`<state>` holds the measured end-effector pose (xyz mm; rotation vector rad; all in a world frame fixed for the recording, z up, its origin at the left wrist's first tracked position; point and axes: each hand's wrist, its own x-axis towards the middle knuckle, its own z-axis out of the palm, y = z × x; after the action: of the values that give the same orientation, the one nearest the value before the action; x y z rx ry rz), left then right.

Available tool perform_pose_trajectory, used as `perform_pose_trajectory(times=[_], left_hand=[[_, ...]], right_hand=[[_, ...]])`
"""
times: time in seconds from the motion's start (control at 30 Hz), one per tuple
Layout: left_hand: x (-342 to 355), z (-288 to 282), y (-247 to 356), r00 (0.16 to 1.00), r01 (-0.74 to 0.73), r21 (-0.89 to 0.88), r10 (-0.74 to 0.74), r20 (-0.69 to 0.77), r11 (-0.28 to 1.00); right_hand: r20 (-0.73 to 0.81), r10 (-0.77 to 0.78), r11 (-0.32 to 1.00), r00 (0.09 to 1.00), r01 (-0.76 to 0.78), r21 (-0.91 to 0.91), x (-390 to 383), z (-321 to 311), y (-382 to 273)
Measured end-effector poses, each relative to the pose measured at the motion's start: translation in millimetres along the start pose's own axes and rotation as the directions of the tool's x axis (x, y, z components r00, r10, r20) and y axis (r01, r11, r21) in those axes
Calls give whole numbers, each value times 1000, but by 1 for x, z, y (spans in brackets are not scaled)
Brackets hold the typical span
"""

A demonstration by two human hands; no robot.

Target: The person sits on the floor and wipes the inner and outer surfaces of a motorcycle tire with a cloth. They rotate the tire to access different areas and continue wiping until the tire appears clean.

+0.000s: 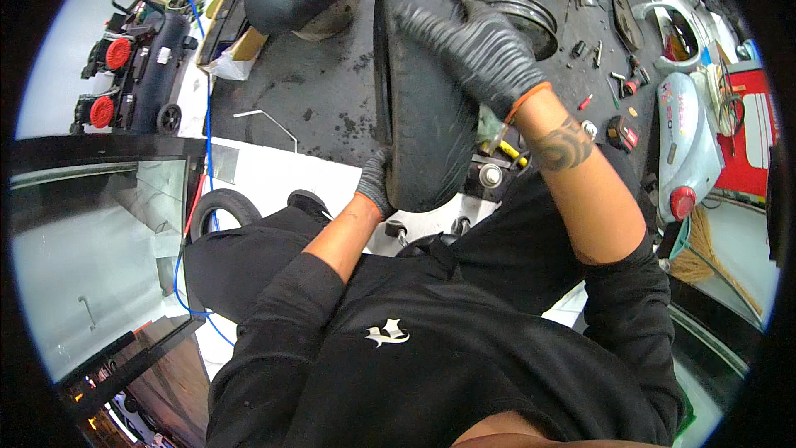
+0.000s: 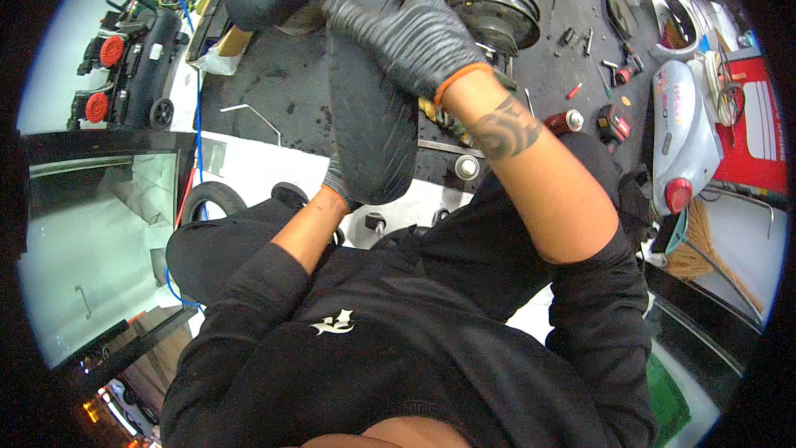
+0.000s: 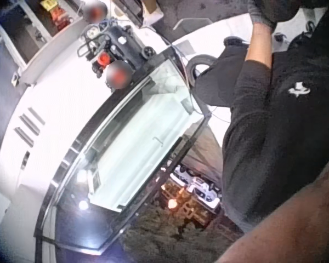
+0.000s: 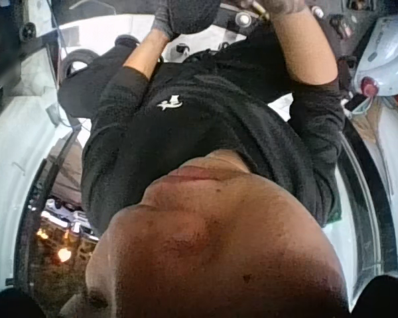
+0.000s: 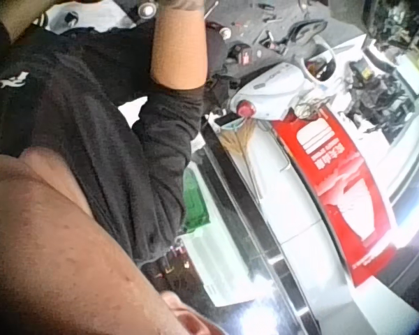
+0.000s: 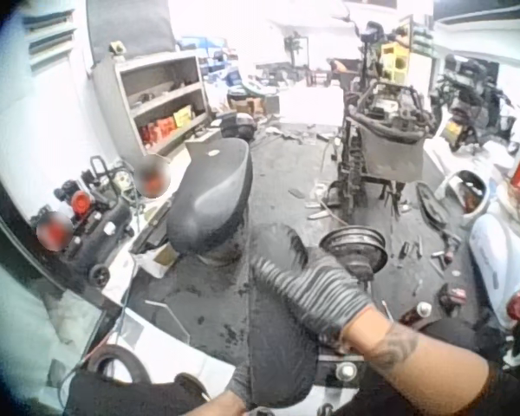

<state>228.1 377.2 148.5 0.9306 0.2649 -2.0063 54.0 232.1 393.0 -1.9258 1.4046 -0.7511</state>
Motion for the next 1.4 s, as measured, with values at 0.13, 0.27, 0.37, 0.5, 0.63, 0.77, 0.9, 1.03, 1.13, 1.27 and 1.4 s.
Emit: perform_pose_trajectory(times=[0.13, 0.27, 0.37, 0.5, 0.63, 0.77, 0.9, 1.03, 1.13, 1.27, 1.4], left_hand=[[30, -8, -6, 978, -74, 52, 63, 201, 996], [23, -6, 15, 983, -182, -44, 183, 22, 982], [-3, 0, 50, 976, -192, -83, 199, 89, 978], [-28, 4, 85, 936, -273, -87, 285, 206, 958], [-30, -8, 89, 949, -298, -156, 311, 62, 942], [-35, -10, 94, 930, -345, -165, 360, 72, 924], [-88, 27, 134, 798, -603, -46, 602, -36, 796], [-201, 97, 191, 154, -879, 451, 987, -40, 155], [-288, 152, 206, -207, -599, 601, 827, 522, -529], [-292, 197, 189, 19, -245, 556, 570, 822, -794], [-162, 156, 153, 262, 3, 718, 693, 671, -696]], right_hand=[[155, -94, 978, 983, 120, -168, 2, 18, -9], [93, -20, 993, 995, 8, 121, 10, 12, -7], [62, -112, 944, 992, 87, 317, 20, -5, 0], [151, -99, 724, 984, -33, 689, 31, -22, 13], [403, 118, 498, 908, -405, 767, 38, -18, 27], [345, 85, 558, 935, -332, 761, 49, -6, 36], [378, -12, 328, 926, -353, 876, 54, -9, 41], [172, -47, 875, 984, -42, 483, 50, -28, 52], [-32, 1, 998, 999, 1, 55, 53, -45, 68], [-144, -26, 999, 989, 22, -32, 60, -58, 90], [-118, -59, 997, 991, 54, -49, 55, -57, 95]])
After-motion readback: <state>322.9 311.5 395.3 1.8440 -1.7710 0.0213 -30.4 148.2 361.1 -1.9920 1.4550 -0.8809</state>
